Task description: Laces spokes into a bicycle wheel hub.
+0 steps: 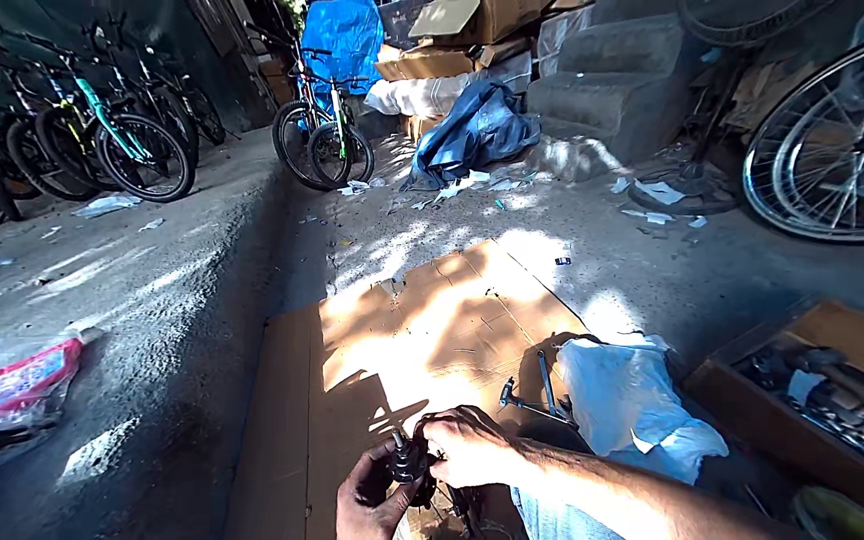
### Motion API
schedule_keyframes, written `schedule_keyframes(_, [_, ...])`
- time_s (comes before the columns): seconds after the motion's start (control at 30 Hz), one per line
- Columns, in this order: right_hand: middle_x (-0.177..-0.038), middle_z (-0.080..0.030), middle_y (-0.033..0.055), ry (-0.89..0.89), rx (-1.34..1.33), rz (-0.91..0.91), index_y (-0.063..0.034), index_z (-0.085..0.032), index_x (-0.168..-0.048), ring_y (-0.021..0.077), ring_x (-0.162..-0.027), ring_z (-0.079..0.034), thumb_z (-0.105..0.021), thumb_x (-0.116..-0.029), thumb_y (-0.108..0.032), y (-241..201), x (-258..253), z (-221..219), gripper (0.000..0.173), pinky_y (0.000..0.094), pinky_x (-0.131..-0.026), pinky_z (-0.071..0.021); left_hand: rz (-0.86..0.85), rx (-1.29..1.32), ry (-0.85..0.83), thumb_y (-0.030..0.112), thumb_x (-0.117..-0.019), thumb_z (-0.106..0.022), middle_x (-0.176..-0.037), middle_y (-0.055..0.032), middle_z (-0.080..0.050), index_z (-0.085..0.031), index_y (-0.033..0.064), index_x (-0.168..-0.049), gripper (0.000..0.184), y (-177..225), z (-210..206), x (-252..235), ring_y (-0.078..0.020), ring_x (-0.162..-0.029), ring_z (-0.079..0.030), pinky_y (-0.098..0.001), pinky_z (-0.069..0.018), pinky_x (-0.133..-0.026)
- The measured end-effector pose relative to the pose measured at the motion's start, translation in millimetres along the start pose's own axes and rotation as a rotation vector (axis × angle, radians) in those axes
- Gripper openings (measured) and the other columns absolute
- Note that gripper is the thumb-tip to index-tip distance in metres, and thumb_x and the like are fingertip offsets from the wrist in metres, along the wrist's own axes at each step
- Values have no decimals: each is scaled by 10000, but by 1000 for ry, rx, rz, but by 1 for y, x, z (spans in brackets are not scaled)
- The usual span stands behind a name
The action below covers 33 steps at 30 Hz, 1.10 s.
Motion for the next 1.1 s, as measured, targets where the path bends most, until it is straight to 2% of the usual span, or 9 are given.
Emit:
schedule_keyframes(0.13, [-849,-668,178,-58,192,-25,-67,-611,-1151,389,-831,-682,-639,-929,-287,3,1,16,314,591,-732,-519,-37,-8,33,-28,-735,-838,-1103,-154,-721,-630,-41,-1206,515,2,2,0,-255,-990,-721,-403,-618,-897])
schedule_keyframes(0.33, [-748,-641,134,-383,70,0,-48,-686,-854,314,-714,-630,-723,-915,-410,10,-4,52,369,570,-657,-482,-8,-94,40,26,-732,-845,-1072,-183,-725,-628,-65,-1207,531,-5,8,-4,-268,-937,-727,-394,-624,-846])
schedule_keyframes(0.43, [-654,-618,67,-565,-119,-27,-26,-694,-863,160,-531,-559,-661,-1003,-302,12,-6,62,310,384,-540,-483,1,-159,-10,48,-739,-846,-1038,-164,-732,-628,-58,-1207,526,-9,7,-5,-243,-887,-727,-376,-625,-805])
schedule_keyframes(0.53, [-657,-612,32,-623,-280,-106,-8,-694,-880,71,-508,-505,-635,-1023,-262,16,-10,72,297,274,-519,-439,30,-149,-16,-14,-736,-821,-1046,-144,-731,-607,-57,-1214,526,-8,2,-5,-225,-873,-727,-369,-628,-800])
schedule_keyframes(0.67, [-633,-564,44,-564,-229,-78,-3,-646,-823,102,-518,-490,-652,-1015,-257,13,-14,81,319,308,-518,-419,85,-125,-12,-55,-758,-757,-1147,-155,-687,-508,-69,-1304,601,-9,-4,-6,-220,-968,-715,-357,-627,-836])
schedule_keyframes(0.77, [-632,-520,70,-472,-97,24,-28,-623,-773,195,-568,-492,-675,-982,-246,7,-8,83,307,424,-542,-390,134,-140,-67,-59,-791,-718,-1107,-114,-692,-544,-63,-1228,470,-11,-4,-2,-186,-981,-709,-353,-619,-872])
schedule_keyframes(0.9, [-709,-623,98,-362,114,144,-64,-695,-854,277,-688,-615,-665,-946,-242,-12,7,91,202,522,-632,-465,186,83,-246,235,-924,-648,-1079,-77,-704,-614,25,-1184,336,-22,4,2,-192,-987,-692,-413,-586,-898])
schedule_keyframes(1.0, [-774,-654,124,-340,274,195,-73,-706,-931,327,-776,-661,-626,-983,-252,-31,22,96,203,558,-691,-503,343,366,-248,616,-945,-481,-998,-130,-740,-723,70,-1087,614,-21,-9,5,-231,-871,-721,-400,-600,-777])
schedule_keyframes(1.1, [-760,-628,115,-262,426,314,-76,-671,-919,325,-730,-658,-638,-967,-200,-43,39,89,138,521,-642,-523,519,345,-247,635,-1014,-356,-975,-168,-735,-659,-4,-1141,718,-18,-18,7,-238,-819,-722,-394,-613,-746])
Point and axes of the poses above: each hand's wrist, its own x-axis away from the middle knuckle, its own z-axis out of the back of the hand, y = z × x, the point moved 3 cm from there along -x, towards the middle knuckle
